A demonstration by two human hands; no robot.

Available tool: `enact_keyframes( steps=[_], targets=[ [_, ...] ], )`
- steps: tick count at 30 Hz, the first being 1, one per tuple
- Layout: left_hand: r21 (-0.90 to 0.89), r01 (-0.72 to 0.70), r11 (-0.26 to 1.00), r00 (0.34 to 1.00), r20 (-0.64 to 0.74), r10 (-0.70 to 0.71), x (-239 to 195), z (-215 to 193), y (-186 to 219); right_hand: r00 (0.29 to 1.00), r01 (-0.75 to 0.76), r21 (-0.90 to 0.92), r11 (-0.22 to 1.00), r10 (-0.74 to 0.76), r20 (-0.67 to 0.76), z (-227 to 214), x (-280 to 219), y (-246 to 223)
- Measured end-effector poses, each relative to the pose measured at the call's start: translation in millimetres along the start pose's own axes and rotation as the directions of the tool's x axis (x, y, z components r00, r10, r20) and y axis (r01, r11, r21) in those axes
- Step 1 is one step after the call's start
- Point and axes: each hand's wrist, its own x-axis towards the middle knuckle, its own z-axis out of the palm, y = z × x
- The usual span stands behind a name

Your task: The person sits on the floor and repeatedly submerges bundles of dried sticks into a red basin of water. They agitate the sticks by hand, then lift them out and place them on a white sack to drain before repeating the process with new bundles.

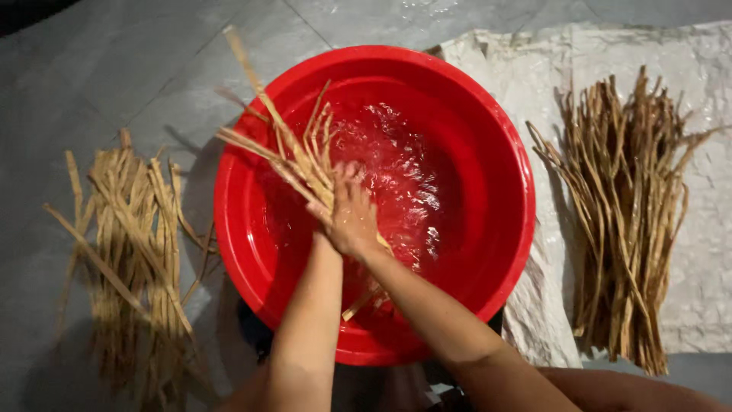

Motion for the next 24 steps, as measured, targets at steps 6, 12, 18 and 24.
enact_keyframes(
  steps=[6, 12, 18, 24],
  targets=[
    [0.015, 0.320, 0.947, 0.861, -0.422, -0.285, 29, 5, -43, 0.891, -0.438, 0.087, 0.894, 0.420, 0.170, -17, 23, 48],
    [0.048, 0.094, 0.994, 0.905, -0.421, -0.065, 4, -26, -27, 0.974, -0.109, 0.341, 0.934, 0.031, 0.225, 50, -12, 54],
    [0.220, 0.433, 0.874, 0.804, -0.532, -0.265, 11, -16, -53, 0.793, -0.124, -0.473, 0.872, 0.374, 0.481, 57, 23, 116],
    [0.310, 0.562, 0.767, 0.722, -0.636, -0.272, 17, 6, -55, 0.784, -0.378, 0.563, 0.735, -0.070, 0.617, -30, 35, 162]
  ],
)
